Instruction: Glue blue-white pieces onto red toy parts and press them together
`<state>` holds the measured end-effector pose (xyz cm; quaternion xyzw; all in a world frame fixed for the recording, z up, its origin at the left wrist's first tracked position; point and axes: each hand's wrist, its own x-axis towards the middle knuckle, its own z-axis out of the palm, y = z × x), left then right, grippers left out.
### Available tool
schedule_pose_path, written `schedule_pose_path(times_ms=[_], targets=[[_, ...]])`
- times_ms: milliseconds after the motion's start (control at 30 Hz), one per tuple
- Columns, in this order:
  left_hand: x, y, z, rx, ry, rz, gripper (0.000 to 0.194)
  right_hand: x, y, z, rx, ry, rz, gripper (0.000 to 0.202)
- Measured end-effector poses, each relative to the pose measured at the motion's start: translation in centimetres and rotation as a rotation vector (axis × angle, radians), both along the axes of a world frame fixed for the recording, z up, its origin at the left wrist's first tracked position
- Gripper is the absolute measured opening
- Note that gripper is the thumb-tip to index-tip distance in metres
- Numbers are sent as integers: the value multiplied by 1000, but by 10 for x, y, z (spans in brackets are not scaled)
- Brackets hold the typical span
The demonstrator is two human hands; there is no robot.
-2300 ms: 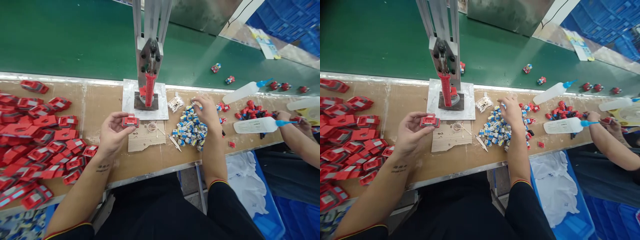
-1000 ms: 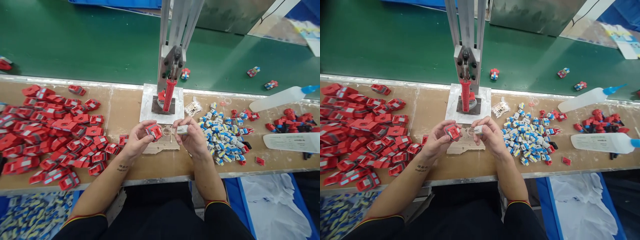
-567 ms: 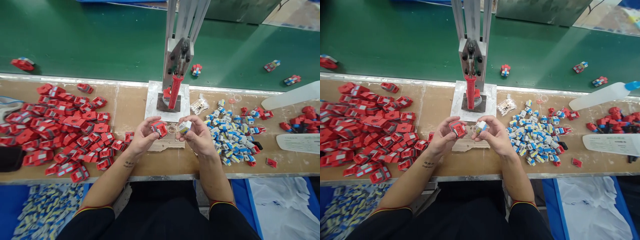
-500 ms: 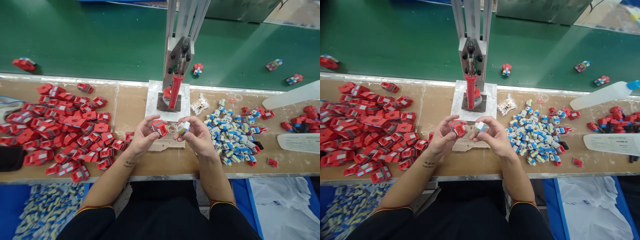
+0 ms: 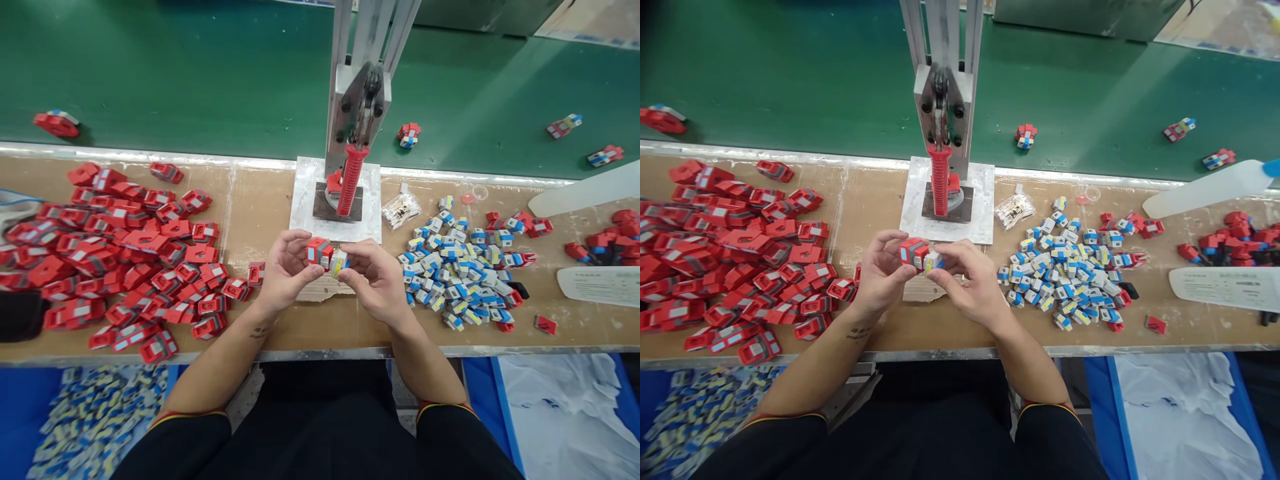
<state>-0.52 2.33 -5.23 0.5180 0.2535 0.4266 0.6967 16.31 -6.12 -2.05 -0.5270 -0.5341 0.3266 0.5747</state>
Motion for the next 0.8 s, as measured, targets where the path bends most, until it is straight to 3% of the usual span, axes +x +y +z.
schedule_pose_path(times_ms=[233, 400, 467, 600, 800], targets=[[0, -2, 3, 81, 18, 33, 42, 3, 1, 0, -68, 67, -9, 32], [1, -4, -1, 336, -9, 165, 22, 1, 2, 2, -94, 85, -41, 36], [0, -4, -3, 431, -23, 157, 32, 0, 2, 1, -54, 106, -61, 35], [-2, -3, -4, 584, 15, 117, 78, -3, 4, 0, 73, 68, -96, 30], [-2, -6, 0, 639, 41, 202, 66, -2, 4, 1, 234, -127, -96, 23]])
